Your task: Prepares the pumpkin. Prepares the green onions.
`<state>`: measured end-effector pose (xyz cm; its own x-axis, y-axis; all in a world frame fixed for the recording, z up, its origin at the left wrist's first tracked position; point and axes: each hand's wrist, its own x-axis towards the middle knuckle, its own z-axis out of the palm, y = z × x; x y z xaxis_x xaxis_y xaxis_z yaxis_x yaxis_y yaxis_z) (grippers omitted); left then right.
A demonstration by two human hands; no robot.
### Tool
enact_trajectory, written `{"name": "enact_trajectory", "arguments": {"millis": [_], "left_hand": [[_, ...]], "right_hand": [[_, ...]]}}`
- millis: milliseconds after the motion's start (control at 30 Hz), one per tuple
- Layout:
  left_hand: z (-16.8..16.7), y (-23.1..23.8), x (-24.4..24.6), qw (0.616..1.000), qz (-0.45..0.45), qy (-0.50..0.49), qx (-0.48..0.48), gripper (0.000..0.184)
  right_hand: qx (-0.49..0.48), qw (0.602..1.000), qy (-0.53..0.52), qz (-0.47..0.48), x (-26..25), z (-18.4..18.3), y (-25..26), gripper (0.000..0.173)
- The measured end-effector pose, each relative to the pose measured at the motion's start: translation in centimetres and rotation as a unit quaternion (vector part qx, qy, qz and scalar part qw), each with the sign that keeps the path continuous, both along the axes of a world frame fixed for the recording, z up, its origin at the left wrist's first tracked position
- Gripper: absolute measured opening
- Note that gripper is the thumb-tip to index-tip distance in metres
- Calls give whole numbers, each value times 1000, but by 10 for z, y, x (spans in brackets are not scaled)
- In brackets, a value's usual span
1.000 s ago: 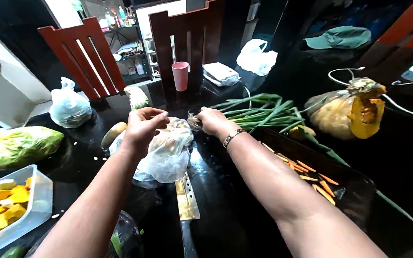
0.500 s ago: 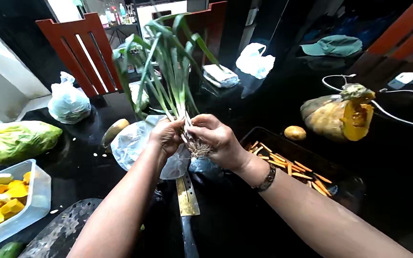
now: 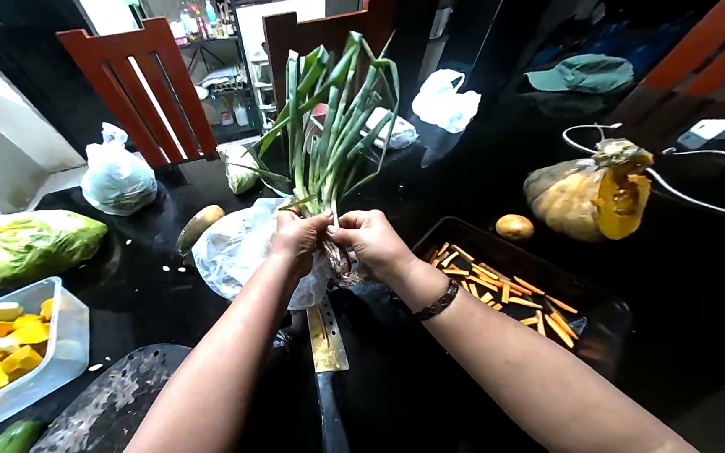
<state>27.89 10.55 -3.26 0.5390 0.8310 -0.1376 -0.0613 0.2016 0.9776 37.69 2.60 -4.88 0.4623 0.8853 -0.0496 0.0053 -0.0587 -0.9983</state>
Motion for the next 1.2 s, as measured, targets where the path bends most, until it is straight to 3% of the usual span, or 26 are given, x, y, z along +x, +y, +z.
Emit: {"name": "enact_trajectory", "arguments": {"millis": [133, 267, 467, 567, 700, 867, 967, 1067, 1200], "left_hand": [[-4, -5, 5, 998, 14, 29, 49, 31], [-8, -11, 17, 997, 73, -2, 17, 33], [-5, -14, 31, 985, 158, -52, -47, 18], [-3, -12, 37, 978, 172, -69, -90, 2], [-5, -8, 50, 965, 222, -80, -112, 2], [-6, -7, 60, 962, 249, -60, -97, 8], [-13, 4, 45, 965, 243, -38, -86, 9], [-14, 9, 41, 979, 199, 20, -33, 5], [13, 3, 39, 982, -32, 182, 36, 45]], "right_hand": [[-21, 997, 37, -60, -5, 2, -1, 7], [-28, 989, 79, -125, -5, 6, 8, 8], [-32, 983, 41, -176, -11, 12, 8, 3], [-1, 972, 86, -217, -11, 17, 17, 15], [-19, 954, 103, -281, 6, 23, 29, 21], [8, 923, 138, -360, 53, 21, 31, 11], [33, 914, 118, -386, 100, 20, 13, 16], [33, 936, 85, -339, 119, 35, -8, 14], [112, 957, 22, -268, 123, 70, -22, 16]]}}
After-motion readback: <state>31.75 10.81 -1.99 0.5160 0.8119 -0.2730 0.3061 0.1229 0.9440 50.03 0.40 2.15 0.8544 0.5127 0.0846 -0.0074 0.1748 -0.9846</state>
